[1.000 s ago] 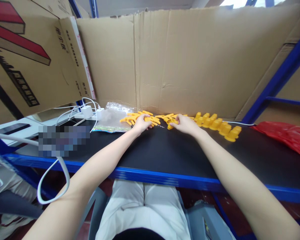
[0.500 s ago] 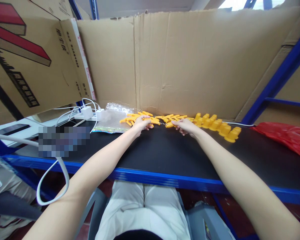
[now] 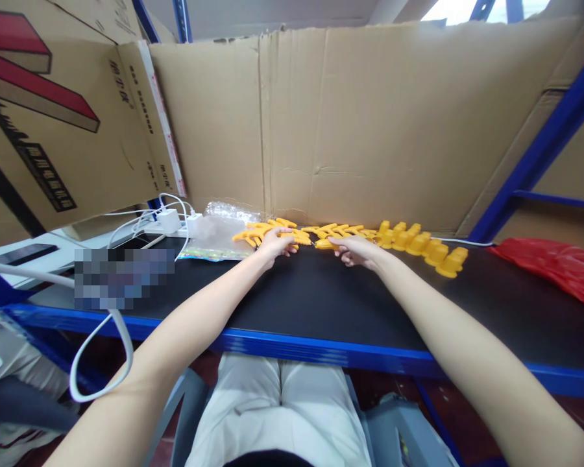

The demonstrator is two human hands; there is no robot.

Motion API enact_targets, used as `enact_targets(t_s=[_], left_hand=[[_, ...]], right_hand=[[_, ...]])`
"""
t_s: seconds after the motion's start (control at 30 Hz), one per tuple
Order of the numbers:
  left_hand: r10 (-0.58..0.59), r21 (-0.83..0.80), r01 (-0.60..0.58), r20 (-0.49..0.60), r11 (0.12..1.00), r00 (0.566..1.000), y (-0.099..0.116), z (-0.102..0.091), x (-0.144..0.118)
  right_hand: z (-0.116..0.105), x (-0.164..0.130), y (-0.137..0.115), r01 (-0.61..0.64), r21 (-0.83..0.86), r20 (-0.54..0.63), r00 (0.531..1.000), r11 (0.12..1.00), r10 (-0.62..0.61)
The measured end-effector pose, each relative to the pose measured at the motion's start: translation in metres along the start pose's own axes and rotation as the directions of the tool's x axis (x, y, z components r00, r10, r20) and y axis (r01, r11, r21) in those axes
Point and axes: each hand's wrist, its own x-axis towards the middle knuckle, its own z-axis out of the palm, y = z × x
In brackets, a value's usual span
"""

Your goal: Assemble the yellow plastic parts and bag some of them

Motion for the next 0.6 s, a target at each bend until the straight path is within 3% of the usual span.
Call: enact_targets(t_s=[0.1,0.2,0.27,0.33,0.43,0.5,0.6], left_hand=[[0.010,0.066,-0.011,0.018,0.998,1.000,-0.003,0.001,0.001],[0.102,0.267,-0.104,0.019,0.958,0.995,-0.005,-0.001,0.002],[0.224,0.487,-0.223,0.057,0.845,0.973,-0.006,-0.004,0.001],[0.334,0.691,-0.326,0.128,0.645,0.934,-0.004,-0.008,-0.001],[0.341,0.850,-0.363,0.236,0.382,0.910,-0.002,-0.012,-0.004],[0.294,0.880,-0.368,0.282,0.300,0.913,-0.001,-0.014,-0.005],[0.277,0.881,-0.378,0.302,0.284,0.912,-0.002,-0.016,-0.002]], right_hand=[[0.006,-0.003,-0.002,-0.035,0.030,0.061,0.998,0.999,0.033],[0.007,-0.004,-0.003,-0.043,0.042,0.110,0.993,0.998,0.038],[0.005,-0.003,-0.002,-0.054,0.062,0.124,0.991,0.997,0.046],[0.003,-0.002,-0.002,-0.039,0.085,0.121,0.992,0.996,0.028],[0.001,-0.002,-0.001,0.010,0.075,0.104,0.994,0.997,-0.018],[0.001,-0.004,-0.002,0.030,0.027,0.117,0.993,0.999,-0.033],[0.001,-0.006,-0.002,0.064,-0.037,0.142,0.988,0.997,-0.059]])
